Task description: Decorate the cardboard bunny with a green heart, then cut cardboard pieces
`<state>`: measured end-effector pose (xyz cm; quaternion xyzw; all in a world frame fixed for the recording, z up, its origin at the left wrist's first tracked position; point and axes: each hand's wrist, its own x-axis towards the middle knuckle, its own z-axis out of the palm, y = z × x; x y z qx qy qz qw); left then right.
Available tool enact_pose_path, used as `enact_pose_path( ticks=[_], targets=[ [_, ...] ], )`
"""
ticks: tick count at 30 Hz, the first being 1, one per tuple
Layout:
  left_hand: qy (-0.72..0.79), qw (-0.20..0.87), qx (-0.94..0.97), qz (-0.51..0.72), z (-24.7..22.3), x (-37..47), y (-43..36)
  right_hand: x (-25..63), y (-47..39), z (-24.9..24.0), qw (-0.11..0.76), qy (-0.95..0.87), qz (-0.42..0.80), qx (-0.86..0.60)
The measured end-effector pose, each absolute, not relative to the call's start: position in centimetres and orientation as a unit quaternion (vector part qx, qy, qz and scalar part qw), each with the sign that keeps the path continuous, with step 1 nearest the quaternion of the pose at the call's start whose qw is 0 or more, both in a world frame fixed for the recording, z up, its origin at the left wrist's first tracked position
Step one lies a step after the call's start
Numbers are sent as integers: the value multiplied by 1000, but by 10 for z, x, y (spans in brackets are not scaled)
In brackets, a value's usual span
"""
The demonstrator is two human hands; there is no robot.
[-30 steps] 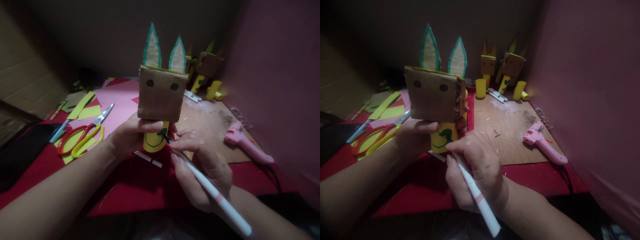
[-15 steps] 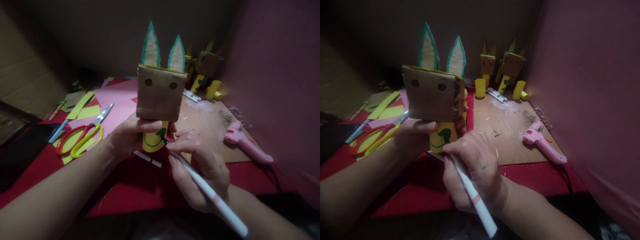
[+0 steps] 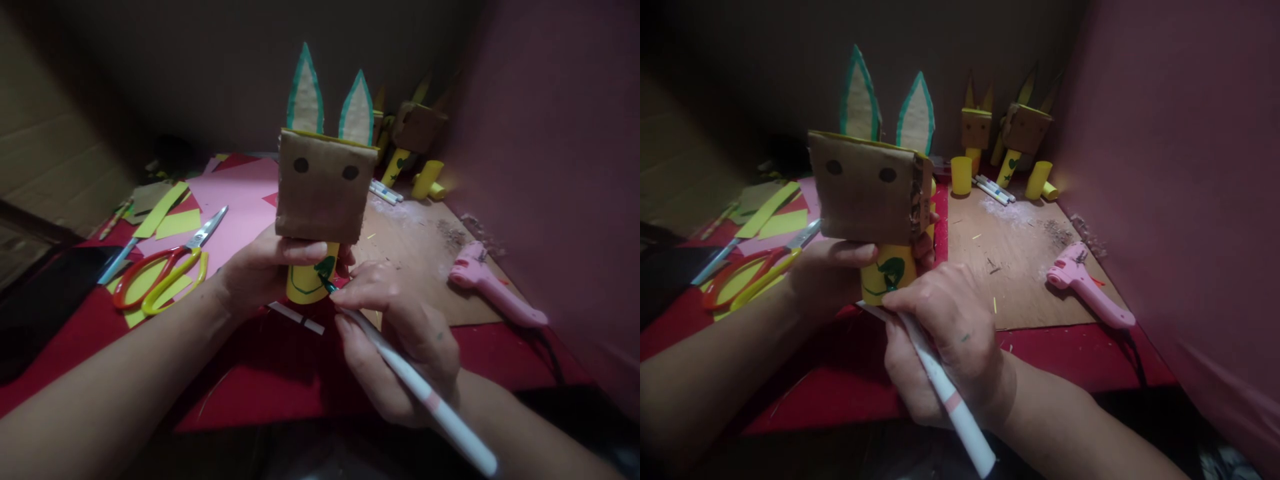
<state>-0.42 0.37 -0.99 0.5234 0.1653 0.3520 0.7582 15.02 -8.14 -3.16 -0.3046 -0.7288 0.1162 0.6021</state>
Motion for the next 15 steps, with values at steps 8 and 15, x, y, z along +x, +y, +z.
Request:
enact_pose_path(
  ticks=[8,15],
  targets=[
    [186,746,533,353,-9,-4,4,151,-84,-31,602,-720,127,-321],
    [178,760,516,352,-10,-5,4,151,-84,-30,603,-723,125,-311]
  ],
)
